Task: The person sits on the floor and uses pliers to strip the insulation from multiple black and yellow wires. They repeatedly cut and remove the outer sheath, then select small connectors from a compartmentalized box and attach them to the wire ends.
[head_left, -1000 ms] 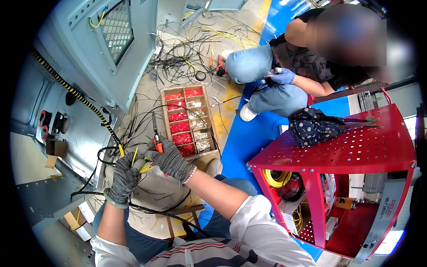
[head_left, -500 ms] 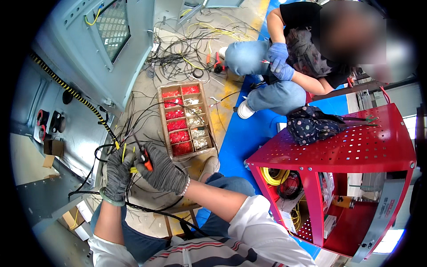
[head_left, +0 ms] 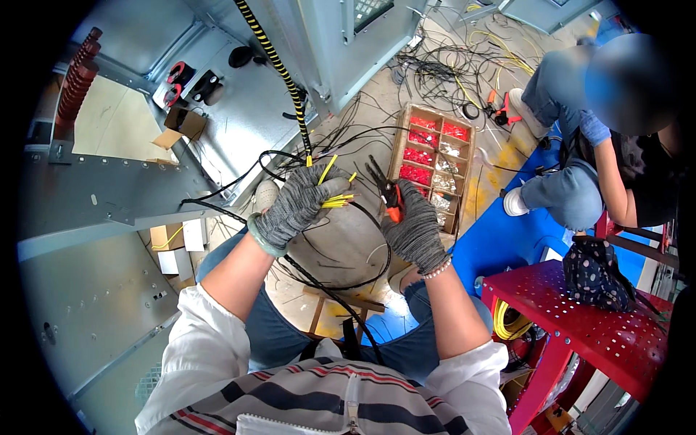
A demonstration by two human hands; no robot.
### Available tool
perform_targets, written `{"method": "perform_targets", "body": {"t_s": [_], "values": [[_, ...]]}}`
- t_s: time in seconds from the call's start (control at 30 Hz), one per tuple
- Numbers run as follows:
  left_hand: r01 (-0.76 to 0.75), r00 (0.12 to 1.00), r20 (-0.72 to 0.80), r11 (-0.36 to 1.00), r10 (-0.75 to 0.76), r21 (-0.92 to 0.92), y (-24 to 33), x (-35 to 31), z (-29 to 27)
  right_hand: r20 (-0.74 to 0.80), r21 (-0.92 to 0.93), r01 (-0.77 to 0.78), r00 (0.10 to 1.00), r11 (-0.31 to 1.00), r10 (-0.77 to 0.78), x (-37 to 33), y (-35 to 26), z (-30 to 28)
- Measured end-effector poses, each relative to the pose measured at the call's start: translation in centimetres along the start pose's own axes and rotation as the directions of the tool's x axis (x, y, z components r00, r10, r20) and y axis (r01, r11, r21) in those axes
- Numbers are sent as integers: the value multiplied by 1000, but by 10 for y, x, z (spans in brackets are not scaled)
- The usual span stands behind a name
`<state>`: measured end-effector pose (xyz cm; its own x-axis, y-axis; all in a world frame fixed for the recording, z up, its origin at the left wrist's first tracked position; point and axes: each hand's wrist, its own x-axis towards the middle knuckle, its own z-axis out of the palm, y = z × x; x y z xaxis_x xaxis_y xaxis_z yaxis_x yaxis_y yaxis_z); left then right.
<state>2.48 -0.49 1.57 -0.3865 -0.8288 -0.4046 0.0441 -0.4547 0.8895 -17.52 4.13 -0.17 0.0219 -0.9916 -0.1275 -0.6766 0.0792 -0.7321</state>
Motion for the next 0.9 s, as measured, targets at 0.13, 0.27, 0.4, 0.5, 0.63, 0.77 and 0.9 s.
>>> {"method": "perform_targets", "body": {"t_s": [0.13, 0.27, 0.4, 0.5, 0.63, 0.77, 0.9], "values": [[92, 996, 2, 993, -92, -77, 13, -4, 4, 31, -80, 138, 990, 987, -136, 0, -2, -2], [116, 991, -46, 985, -123, -126, 19, -8, 10, 57, -118, 143, 989, 983, -137, 2, -9, -4], [27, 999, -39, 999, -29, -42, 12, -5, 10, 21, -166, 195, 981, 967, -194, 0, -10, -1], [29, 999, 23, 999, -28, -38, 12, -6, 6, 55, -155, 153, 988, 976, -146, 1, -12, 0], [-55, 993, 107, 998, 54, 12, -1, 0, -3, 99, -125, 126, 989, 984, -114, 2, -11, 0], [-81, 993, 97, 992, 72, 92, -5, 1, -3, 97, -101, 137, 987, 985, -127, 0, -10, 2], [-102, 993, 79, 983, 91, 152, -7, 2, -3, 101, -117, 141, 986, 983, -130, 0, -9, 2]]}}
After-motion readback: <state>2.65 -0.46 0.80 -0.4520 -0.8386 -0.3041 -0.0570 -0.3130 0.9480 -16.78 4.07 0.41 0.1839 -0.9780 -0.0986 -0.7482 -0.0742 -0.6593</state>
